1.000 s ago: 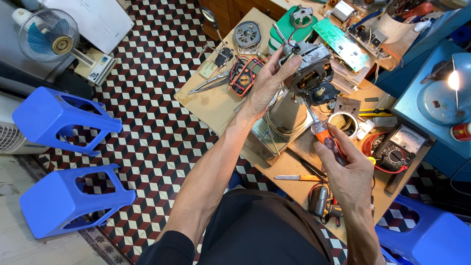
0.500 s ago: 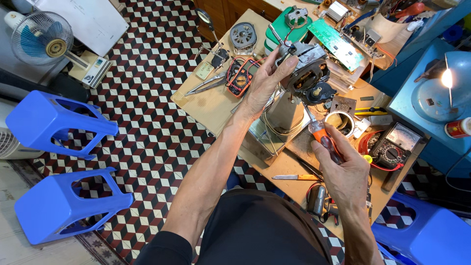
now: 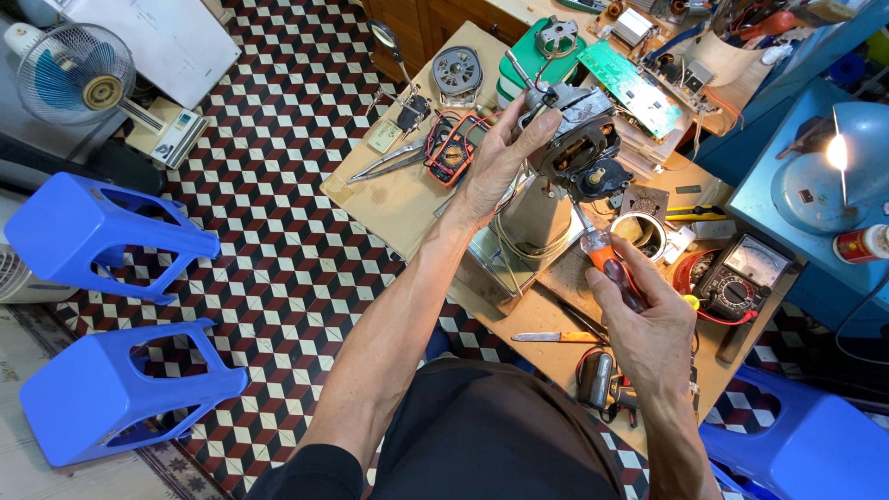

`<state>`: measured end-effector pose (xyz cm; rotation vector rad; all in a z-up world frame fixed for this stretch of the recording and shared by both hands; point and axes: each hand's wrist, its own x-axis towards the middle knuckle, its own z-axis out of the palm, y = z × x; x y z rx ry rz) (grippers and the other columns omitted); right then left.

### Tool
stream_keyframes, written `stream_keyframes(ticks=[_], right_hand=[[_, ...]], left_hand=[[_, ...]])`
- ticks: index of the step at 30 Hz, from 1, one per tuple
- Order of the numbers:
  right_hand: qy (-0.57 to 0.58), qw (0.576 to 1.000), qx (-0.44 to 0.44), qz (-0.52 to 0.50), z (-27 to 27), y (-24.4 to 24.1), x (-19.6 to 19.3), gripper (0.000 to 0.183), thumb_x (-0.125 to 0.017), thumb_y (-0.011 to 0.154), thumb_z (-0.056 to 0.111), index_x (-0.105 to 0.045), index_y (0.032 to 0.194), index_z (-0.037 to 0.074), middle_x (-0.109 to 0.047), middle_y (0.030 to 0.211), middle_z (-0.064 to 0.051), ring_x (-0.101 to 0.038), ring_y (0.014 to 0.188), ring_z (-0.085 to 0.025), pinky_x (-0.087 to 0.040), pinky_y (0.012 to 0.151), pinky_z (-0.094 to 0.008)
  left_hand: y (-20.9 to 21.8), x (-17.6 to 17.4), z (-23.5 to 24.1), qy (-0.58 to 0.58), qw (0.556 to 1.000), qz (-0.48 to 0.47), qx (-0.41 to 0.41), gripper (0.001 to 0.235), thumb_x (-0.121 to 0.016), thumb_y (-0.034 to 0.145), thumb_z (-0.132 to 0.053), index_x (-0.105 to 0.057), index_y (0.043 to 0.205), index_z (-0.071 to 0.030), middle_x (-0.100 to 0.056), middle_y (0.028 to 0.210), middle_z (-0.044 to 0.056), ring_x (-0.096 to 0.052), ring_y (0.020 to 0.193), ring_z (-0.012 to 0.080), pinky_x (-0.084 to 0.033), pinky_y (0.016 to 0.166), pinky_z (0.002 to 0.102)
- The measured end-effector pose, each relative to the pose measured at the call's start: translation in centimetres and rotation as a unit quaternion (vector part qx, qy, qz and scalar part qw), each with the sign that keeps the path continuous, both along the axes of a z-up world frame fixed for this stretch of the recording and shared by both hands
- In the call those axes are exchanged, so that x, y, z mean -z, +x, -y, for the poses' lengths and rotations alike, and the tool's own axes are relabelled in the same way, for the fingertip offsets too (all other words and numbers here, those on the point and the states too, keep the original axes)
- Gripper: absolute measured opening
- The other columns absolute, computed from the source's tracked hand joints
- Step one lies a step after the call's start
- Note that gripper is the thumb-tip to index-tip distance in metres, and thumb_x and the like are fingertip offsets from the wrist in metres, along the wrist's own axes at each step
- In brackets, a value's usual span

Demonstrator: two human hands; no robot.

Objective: The person uses a cordless drill to rotate the shaft of a disassembled motor or fan component, then switches to a screwdriver to adjust internal parts. The person repeatedly rotates the component by hand and with tools while working at a cluttered workbench.

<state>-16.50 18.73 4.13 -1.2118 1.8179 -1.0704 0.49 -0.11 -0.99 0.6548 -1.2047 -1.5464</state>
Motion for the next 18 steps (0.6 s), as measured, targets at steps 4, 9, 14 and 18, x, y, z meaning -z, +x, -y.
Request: stream_keyframes(ticks=[4, 9, 14, 18], right_hand=[[0.005, 1.0, 0.008, 0.005, -0.07, 0.03, 0.03, 0.056, -0.075, 0.088, 0.019, -0.064, 0.143, 0.011, -0.075, 0.101, -0.007, -0.059, 0.066, -0.006, -0.048, 0.056, -0.021], [-0.026, 1.0, -0.009, -0.015, 0.08, -0.02, 0.16, 0.055, -0.075, 0.09, 0.021, -0.062, 0.141, 0.01, -0.075, 0.108, -0.006, -0.067, 0.082, -0.005, -0.054, 0.069, -0.02], [-0.049, 0.995, -0.028, -0.08, 0.18, -0.12, -0.05, 0.051, -0.075, 0.091, 0.022, -0.066, 0.139, 0.008, -0.075, 0.101, -0.006, -0.067, 0.084, -0.007, -0.053, 0.072, -0.022], [0.0, 1.0, -0.002, -0.011, 0.31, 0.02, -0.35, 0.052, -0.075, 0.09, 0.02, -0.066, 0.139, 0.007, -0.072, 0.084, -0.009, -0.057, 0.062, -0.01, -0.045, 0.054, -0.025]], left_hand=[[0.03, -0.1, -0.05, 0.002, 1.0, -0.002, 0.003, 0.101, -0.073, 0.087, -0.063, -0.035, 0.16, -0.004, -0.066, 0.128, 0.012, -0.065, 0.118, 0.0186, -0.052, 0.108, 0.037], [0.04, -0.2, -0.09, 0.005, 1.0, -0.007, 0.008, 0.098, -0.073, 0.088, -0.06, -0.037, 0.16, -0.003, -0.065, 0.132, 0.014, -0.064, 0.12, 0.0193, -0.051, 0.108, 0.037], [0.02, -0.26, -0.09, 0.003, 1.0, -0.018, 0.009, 0.094, -0.074, 0.09, -0.057, -0.038, 0.158, -0.002, -0.061, 0.14, 0.012, -0.06, 0.129, 0.0188, -0.047, 0.115, 0.036], [-0.22, -0.21, -0.43, 0.004, 0.999, -0.049, 0.013, 0.093, -0.076, 0.091, -0.054, -0.038, 0.158, -0.002, -0.06, 0.142, 0.013, -0.06, 0.13, 0.0204, -0.047, 0.115, 0.038]])
